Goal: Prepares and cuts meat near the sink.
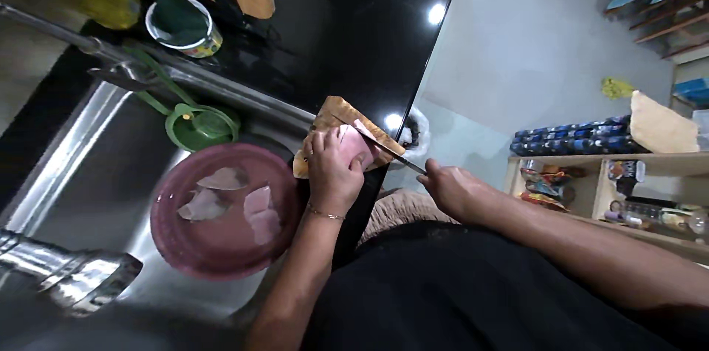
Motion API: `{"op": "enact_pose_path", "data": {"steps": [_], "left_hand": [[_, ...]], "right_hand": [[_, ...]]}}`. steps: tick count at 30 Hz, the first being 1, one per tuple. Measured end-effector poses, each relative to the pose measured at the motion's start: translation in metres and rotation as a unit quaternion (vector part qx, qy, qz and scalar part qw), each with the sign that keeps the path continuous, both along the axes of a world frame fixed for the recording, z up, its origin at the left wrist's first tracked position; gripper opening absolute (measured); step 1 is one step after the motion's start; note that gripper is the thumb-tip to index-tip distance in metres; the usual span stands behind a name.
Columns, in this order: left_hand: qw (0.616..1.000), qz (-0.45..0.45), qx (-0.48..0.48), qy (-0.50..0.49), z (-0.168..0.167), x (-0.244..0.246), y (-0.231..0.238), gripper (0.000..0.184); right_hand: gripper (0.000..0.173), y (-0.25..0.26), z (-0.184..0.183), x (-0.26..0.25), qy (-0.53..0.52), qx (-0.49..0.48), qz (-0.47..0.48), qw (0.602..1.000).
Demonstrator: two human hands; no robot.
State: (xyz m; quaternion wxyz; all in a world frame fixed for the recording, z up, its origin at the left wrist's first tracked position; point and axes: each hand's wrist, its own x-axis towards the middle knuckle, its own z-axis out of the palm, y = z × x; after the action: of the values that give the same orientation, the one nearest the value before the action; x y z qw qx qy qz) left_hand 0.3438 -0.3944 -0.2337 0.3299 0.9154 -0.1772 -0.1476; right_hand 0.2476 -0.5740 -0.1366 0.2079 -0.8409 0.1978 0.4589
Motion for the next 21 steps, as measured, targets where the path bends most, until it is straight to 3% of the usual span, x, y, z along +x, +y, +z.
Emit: {"op": "enact_pose_path", "data": {"steps": [8, 16, 21], "left_hand": [[1.000, -0.011, 0.018, -0.002, 0.001, 0.003, 0.002, 0.068], [1.000, -0.014, -0.012, 0.005, -0.004, 0.003, 0.005, 0.069], [1.000, -0.021, 0.004, 0.020, 0.001, 0.005, 0.004, 0.069]], "right_hand": [[0.041, 0.013, -0.030, 0.045, -0.057, 0.007, 0.018, 0.998], [0.045, -0.010, -0.011, -0.004, -0.002, -0.003, -0.004, 1.000], [0.041, -0.005, -0.026, 0.020, -0.027, 0.009, 0.019, 0.999]]}}
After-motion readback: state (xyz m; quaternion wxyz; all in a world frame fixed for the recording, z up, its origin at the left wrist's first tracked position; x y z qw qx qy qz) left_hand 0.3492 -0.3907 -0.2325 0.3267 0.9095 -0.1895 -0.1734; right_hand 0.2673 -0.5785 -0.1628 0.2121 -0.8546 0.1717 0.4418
